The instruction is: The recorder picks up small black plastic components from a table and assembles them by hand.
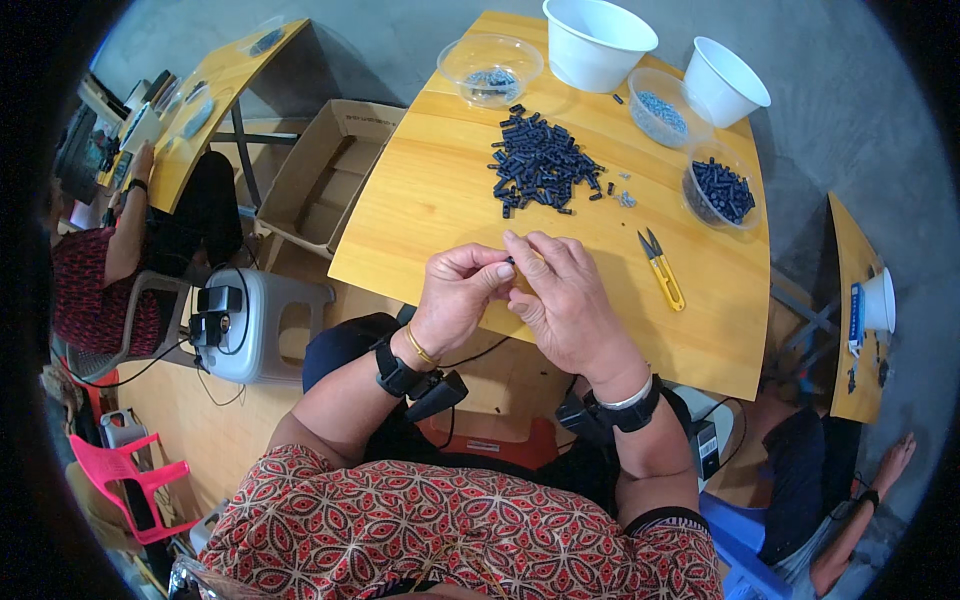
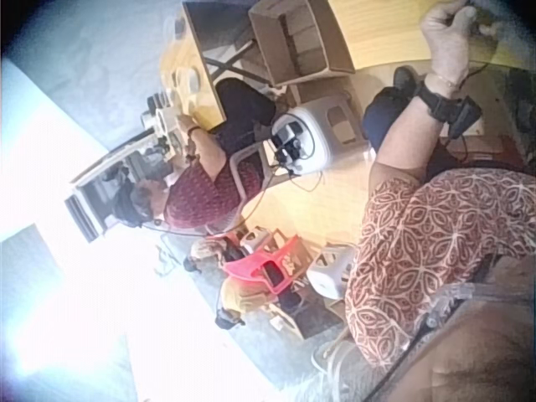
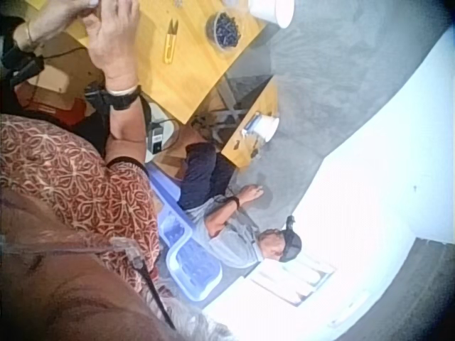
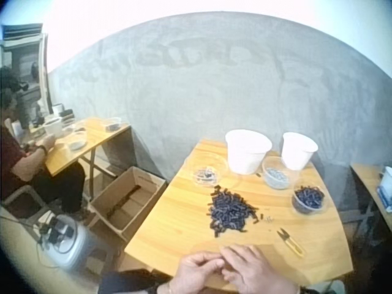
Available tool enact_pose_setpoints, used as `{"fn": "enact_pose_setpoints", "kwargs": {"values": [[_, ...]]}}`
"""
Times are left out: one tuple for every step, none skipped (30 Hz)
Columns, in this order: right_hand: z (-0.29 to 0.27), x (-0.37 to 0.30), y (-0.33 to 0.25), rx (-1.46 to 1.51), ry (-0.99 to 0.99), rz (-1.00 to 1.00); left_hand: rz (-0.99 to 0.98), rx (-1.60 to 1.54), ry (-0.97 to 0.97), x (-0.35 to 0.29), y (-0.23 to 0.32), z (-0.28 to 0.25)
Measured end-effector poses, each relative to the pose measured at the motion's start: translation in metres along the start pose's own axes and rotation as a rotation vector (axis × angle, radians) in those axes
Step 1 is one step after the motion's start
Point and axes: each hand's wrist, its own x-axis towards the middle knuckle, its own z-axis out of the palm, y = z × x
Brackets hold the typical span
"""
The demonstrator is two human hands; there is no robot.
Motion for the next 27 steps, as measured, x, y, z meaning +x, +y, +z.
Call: {"fn": "enact_pose_setpoints", "kwargs": {"values": [[-0.001,0.0,-0.001,-0.021,-0.006,-0.008,0.001,-0.006,0.005,0.0,0.001,0.002],[-0.002,0.0,-0.003,-0.024,-0.004,-0.008,0.002,-0.006,0.002,-0.001,0.001,0.002],[-0.003,0.0,-0.005,-0.074,-0.021,-0.008,-0.005,0.013,0.008,-0.001,0.0,0.001],[-0.004,0.0,-0.007,-0.126,-0.038,-0.008,-0.011,0.032,0.013,-0.001,-0.001,0.0],[-0.002,-0.002,-0.008,-0.134,-0.035,-0.008,-0.008,0.029,0.005,-0.001,-0.002,-0.001],[0.001,-0.004,-0.009,-0.111,-0.029,0.003,-0.012,0.028,0.007,-0.003,-0.003,-0.002],[0.003,-0.005,-0.009,-0.088,-0.022,0.012,-0.017,0.027,0.009,-0.003,-0.004,-0.002],[0.002,-0.005,-0.009,-0.099,-0.018,0.013,-0.013,0.023,-0.001,-0.003,-0.004,-0.002],[0.002,-0.005,-0.01,-0.056,-0.008,0.014,-0.001,0.008,-0.007,-0.003,-0.004,-0.001],[0.002,-0.005,-0.011,-0.013,0.002,0.014,0.012,-0.007,-0.012,-0.003,-0.004,-0.001],[0.005,-0.007,-0.01,-0.024,0.004,0.014,0.016,-0.012,-0.021,-0.002,-0.005,-0.002],[0.01,-0.009,-0.008,0.142,0.041,0.073,0.035,0.059,-0.027,0.0,-0.006,-0.003],[0.012,-0.01,-0.006,0.308,0.078,0.13,0.055,0.129,-0.032,0.002,-0.006,-0.004],[0.009,-0.009,-0.005,0.295,0.081,0.128,0.061,0.122,-0.043,0.002,-0.005,-0.003],[0.006,-0.009,-0.003,0.281,0.154,0.243,0.016,0.073,-0.04,0.0,-0.002,-0.002],[0.002,-0.009,0.0,0.266,0.228,0.358,-0.031,0.024,-0.037,-0.001,-0.001,-0.001],[-0.003,-0.009,0.008,0.259,0.229,0.356,-0.027,0.019,-0.041,-0.001,-0.001,-0.001],[-0.008,-0.008,0.022,0.169,0.236,0.385,-0.029,0.046,-0.032,-0.001,-0.001,-0.003],[-0.014,-0.006,0.036,0.069,0.245,0.416,-0.029,0.069,-0.031,0.0,-0.001,-0.003],[-0.018,-0.006,0.051,0.058,0.251,0.417,-0.028,0.064,-0.042,0.0,-0.001,-0.003],[-0.02,-0.007,0.068,-0.004,0.273,0.382,-0.021,0.033,-0.049,0.001,-0.001,-0.003],[-0.023,-0.005,0.077,-0.064,0.292,0.349,-0.019,0.0,-0.053,-0.001,-0.002,-0.003],[-0.027,-0.002,0.083,-0.07,0.292,0.352,-0.021,-0.004,-0.057,-0.001,-0.001,-0.002],[-0.028,0.004,0.088,-0.134,0.245,0.314,-0.035,0.004,-0.048,0.0,0.0,-0.002],[-0.029,0.009,0.091,-0.198,0.199,0.277,-0.05,0.013,-0.04,0.001,0.001,-0.002],[-0.029,0.014,0.091,-0.196,0.198,0.275,-0.049,0.014,-0.038,0.0,0.001,-0.003],[-0.028,0.018,0.09,-0.232,0.154,0.24,-0.043,0.0,-0.05,0.0,0.0,-0.003]]}}
